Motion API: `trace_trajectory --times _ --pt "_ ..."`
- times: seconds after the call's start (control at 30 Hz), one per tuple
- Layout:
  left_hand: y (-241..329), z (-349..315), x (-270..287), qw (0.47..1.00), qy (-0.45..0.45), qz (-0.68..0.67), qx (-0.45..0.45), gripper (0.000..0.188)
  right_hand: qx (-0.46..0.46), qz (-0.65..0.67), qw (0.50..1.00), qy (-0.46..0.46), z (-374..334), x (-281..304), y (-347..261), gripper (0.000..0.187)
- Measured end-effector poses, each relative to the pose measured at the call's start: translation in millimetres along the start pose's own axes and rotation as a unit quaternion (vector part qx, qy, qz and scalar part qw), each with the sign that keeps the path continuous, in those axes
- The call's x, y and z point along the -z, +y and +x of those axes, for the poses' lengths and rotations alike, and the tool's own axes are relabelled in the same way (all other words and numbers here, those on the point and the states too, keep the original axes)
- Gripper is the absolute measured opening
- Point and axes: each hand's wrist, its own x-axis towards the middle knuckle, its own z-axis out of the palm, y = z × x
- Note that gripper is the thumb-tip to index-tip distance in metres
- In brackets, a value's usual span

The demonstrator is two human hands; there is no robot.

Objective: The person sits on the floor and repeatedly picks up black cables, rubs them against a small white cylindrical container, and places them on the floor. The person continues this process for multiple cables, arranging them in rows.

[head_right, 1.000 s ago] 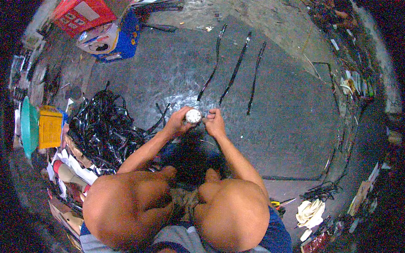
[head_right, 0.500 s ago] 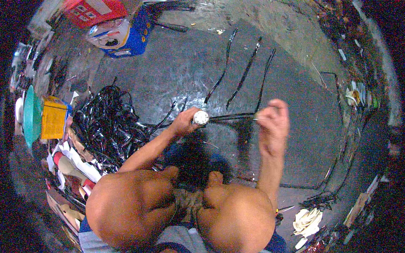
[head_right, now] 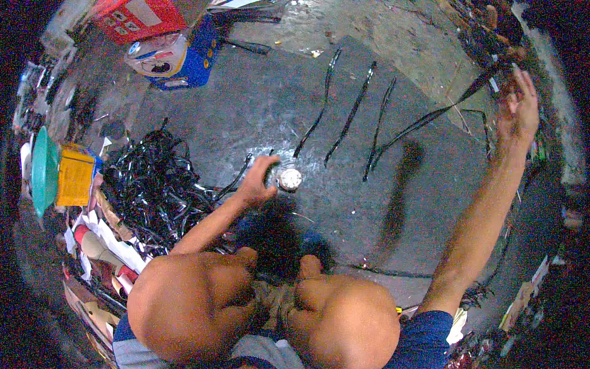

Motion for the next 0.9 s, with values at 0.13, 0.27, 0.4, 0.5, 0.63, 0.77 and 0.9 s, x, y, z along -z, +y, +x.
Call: trace_trajectory --times 0.13,0.27,0.4,0.5,0.63,0.77,0.9 --pt "-26 -10 4 0.977 0.056 0.083 0.188 0.042 0.143 0.050 0.984 0.091 20 31 4 0.030" --pt "-42 -5 -13 0.969 0.030 0.130 0.209 0.030 0.132 -0.072 0.980 0.127 -20 131 60 0.016" --pt "-61 -18 3 0.952 0.041 0.202 0.227 0.029 -0.074 -0.206 0.938 0.268 -160 107 169 0.019" --pt "-46 15 -29 0.960 0.004 -0.015 0.280 0.032 -0.214 -0.569 0.775 0.175 -233 234 241 0.020" --pt "-52 -14 15 0.864 0.032 -0.275 0.421 0.032 -0.266 -0.405 0.872 -0.063 -371 17 262 0.063" --pt "-46 -16 8 0.834 0.012 -0.359 0.419 0.034 -0.112 -0.309 0.881 -0.340 -403 -106 203 0.082" --pt "-32 -13 2 0.828 -0.028 -0.381 0.411 0.043 -0.122 -0.306 0.877 -0.350 -402 -122 212 0.062"
